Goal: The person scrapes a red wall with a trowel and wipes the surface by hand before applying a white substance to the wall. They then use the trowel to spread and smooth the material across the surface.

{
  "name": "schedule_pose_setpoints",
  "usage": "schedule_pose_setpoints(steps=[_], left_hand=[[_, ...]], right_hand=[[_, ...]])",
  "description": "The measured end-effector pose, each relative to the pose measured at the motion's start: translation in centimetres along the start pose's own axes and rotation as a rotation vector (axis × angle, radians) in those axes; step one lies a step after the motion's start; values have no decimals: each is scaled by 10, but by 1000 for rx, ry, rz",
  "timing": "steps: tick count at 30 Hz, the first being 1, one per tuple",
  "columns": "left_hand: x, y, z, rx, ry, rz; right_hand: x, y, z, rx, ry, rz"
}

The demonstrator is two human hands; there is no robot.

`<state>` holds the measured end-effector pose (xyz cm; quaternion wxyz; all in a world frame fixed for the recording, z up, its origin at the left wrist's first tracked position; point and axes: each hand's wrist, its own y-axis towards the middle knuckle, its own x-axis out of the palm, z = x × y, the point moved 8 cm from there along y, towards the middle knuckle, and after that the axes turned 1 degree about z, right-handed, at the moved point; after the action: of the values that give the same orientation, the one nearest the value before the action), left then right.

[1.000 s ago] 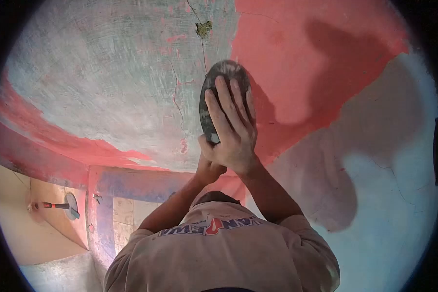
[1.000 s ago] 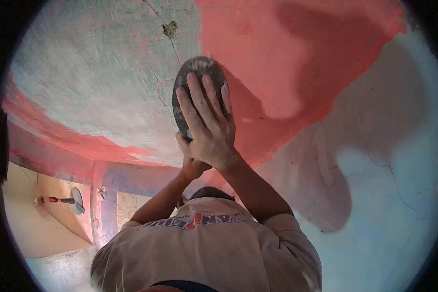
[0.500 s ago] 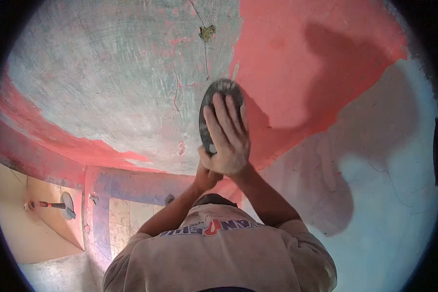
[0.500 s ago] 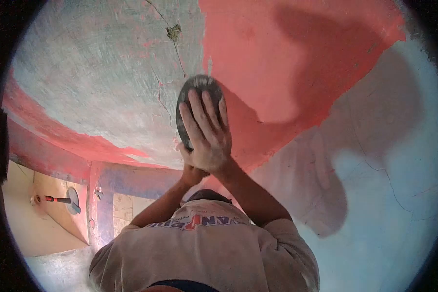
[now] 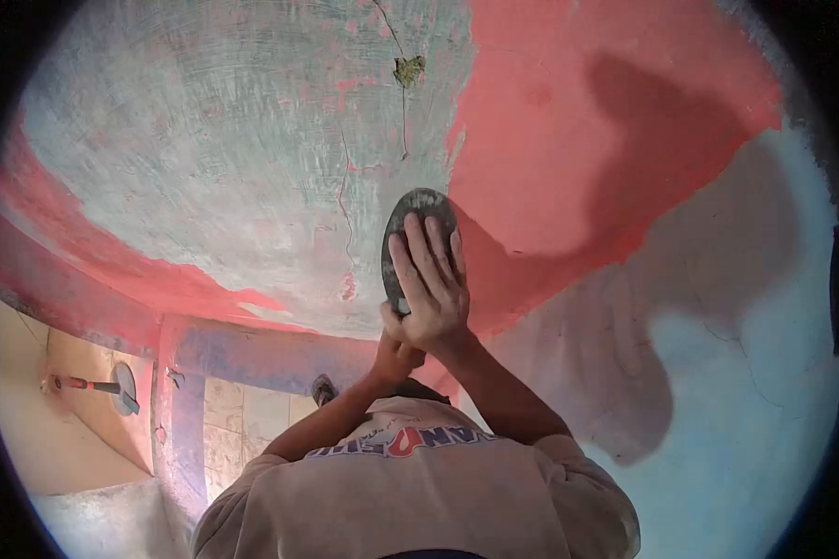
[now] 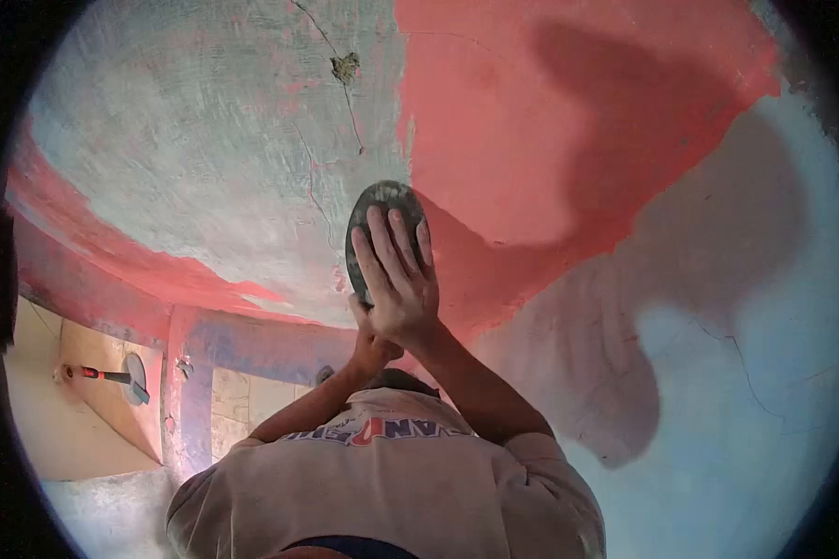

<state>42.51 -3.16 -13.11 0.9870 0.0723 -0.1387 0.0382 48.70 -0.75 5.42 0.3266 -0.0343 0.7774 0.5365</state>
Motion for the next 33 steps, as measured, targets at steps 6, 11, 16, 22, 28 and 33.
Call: schedule_pose_setpoints(steps=[6, 11, 16, 22, 28, 33], left_hand=[[19, 29, 75, 244, 159, 23], [12, 10, 47, 203, 95, 73], [17, 12, 59, 67, -21, 39], [21, 16, 47, 63, -65, -149], [24, -15, 24, -210, -284, -164], [21, -12, 18, -137, -153, -116]], right_hand=[[-40, 54, -7, -59, -19, 73], [-10, 12, 3, 17, 3, 14], [-27, 37, -5, -21, 19, 8], [-35, 38, -16, 26, -108, 36], [-20, 20, -28, 54, -195, -116], [-16, 7, -23, 54, -172, -72]])
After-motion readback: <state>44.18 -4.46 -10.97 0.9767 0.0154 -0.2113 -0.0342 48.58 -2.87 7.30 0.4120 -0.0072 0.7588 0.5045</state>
